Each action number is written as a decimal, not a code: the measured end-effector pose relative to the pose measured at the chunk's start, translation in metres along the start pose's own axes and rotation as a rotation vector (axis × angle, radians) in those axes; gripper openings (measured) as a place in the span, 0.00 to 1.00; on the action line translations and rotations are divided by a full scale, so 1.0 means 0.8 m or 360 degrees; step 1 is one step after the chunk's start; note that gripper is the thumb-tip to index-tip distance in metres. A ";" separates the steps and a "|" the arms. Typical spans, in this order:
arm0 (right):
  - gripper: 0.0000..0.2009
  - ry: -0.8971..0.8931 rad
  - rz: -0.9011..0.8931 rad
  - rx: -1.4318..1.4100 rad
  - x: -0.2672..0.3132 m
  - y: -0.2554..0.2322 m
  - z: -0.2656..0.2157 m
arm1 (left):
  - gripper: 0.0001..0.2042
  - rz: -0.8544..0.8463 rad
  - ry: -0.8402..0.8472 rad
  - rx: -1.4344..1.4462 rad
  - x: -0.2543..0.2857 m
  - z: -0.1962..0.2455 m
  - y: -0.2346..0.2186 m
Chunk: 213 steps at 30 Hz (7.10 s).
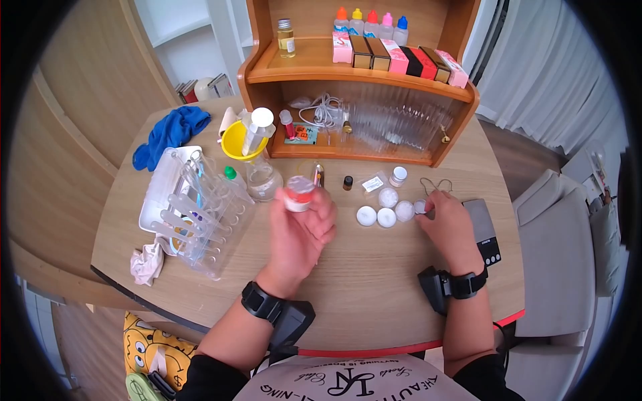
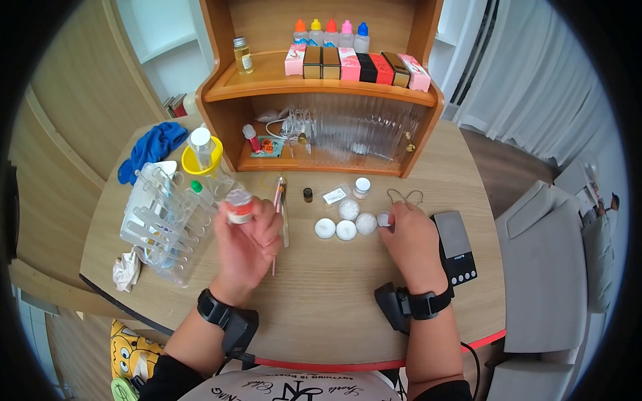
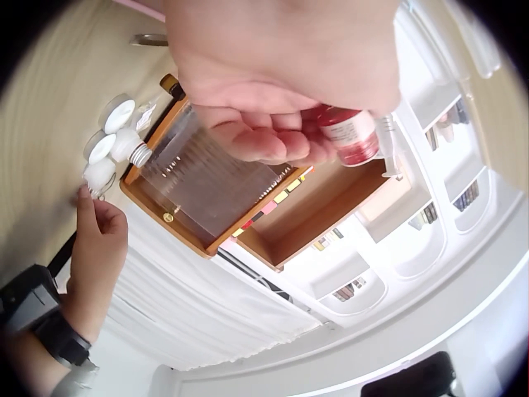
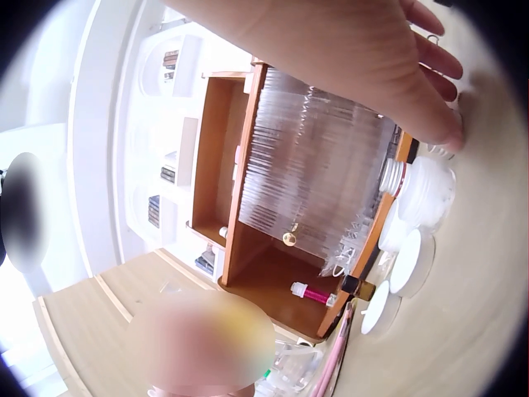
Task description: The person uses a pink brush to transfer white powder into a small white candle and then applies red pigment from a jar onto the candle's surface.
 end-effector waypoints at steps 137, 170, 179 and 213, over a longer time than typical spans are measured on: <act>0.12 0.0264 -0.0092 -0.2243 -0.052 -0.013 -0.058 | 0.20 -0.0129 0.0358 -0.1323 -0.010 -0.012 -0.014; 0.11 0.0131 -0.0064 -0.2002 -0.036 -0.010 -0.075 | 0.18 -0.0145 0.0880 -0.2462 0.004 -0.003 0.009; 0.09 0.0047 0.0000 -0.1847 -0.033 -0.015 -0.075 | 0.17 -0.0212 0.1146 -0.2405 -0.003 -0.003 0.000; 0.08 0.0075 -0.0178 -0.1556 -0.031 0.022 -0.076 | 0.16 0.0087 0.1166 -0.3045 -0.022 -0.011 -0.031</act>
Point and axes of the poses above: each hand's wrist, its own x-axis away from the middle knuckle, its own y-axis out of the palm, z = x × y, the point moved 4 cm from there along -x, towards the middle knuckle, and after that the axes turned 10 degrees about z, right-handed, at the moved point
